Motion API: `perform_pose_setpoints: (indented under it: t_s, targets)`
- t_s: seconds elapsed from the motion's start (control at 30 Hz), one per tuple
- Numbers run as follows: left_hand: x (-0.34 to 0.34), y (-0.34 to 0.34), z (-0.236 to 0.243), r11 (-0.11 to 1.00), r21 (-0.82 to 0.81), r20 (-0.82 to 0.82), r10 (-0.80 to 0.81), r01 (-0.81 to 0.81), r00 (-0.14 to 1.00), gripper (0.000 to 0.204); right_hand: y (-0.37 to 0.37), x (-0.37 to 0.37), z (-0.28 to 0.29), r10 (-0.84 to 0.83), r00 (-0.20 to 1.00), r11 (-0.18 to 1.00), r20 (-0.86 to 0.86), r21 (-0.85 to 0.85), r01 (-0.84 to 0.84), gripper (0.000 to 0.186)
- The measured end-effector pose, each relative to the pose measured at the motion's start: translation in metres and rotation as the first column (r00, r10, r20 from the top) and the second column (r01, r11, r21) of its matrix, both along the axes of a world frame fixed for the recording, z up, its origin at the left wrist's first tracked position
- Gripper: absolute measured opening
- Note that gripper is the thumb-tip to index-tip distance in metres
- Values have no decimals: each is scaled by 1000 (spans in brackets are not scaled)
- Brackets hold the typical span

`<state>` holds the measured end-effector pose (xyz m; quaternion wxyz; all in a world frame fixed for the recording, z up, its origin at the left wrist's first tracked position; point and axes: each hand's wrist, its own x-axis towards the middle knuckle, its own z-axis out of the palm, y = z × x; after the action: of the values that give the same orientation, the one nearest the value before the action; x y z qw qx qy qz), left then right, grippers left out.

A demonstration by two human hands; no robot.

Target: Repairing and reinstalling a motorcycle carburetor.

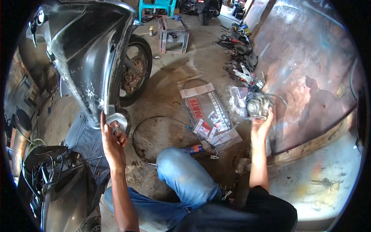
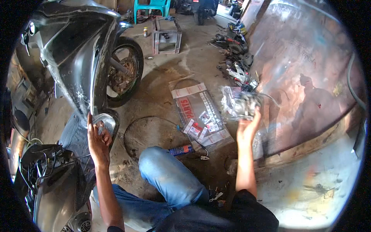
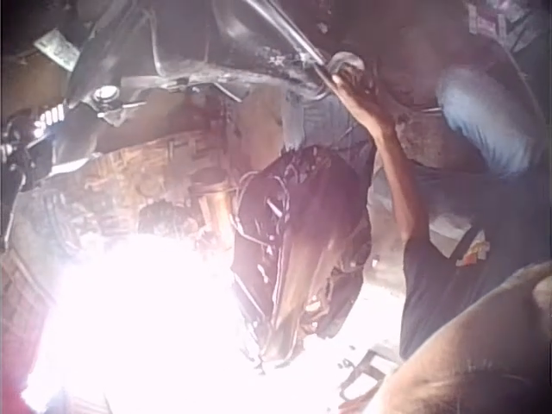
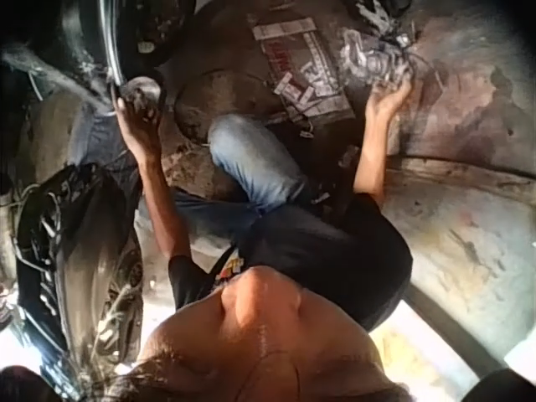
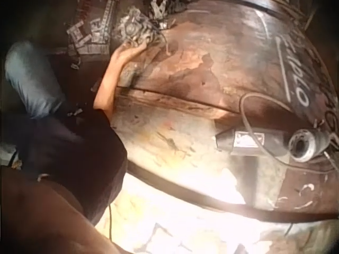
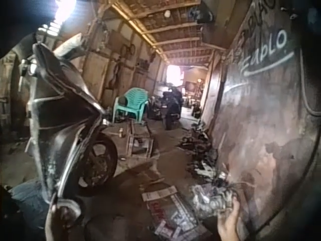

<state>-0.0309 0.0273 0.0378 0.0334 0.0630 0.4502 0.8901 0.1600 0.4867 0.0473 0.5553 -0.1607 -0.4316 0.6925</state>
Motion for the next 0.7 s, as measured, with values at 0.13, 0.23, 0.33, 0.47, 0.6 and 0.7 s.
perform_pose_setpoints:
  t_s: [0.13, 0.23, 0.33, 0.47, 0.6, 0.7]
  targets:
    - [3, 8, -6, 958, 43, -102, 287, -284, 952, 54, -122, -60, 43, 425, 889, 849, -174, -264, -458, 53]
    - [6, 6, -19, 937, 69, -224, 349, -343, 910, 34, -202, -95, 54, 678, 726, 715, -116, -126, -688, 57]
    - [9, -6, -25, 917, -147, -464, 268, -372, 844, 34, -258, -121, 66, 855, 519, 517, -1, 89, -852, 77]
    - [27, -16, -19, 936, -117, -406, 261, -333, 876, 60, -316, -138, 74, 900, 434, 423, 50, 143, -895, 72]
    - [49, -27, -5, 934, -153, -351, 255, -324, 901, 75, -344, -144, 77, 921, 385, 383, 56, 47, -923, 70]
    - [58, -36, 6, 938, -264, -224, 168, -226, 960, 94, -349, -147, 78, 945, 319, 321, 71, -17, -947, 63]
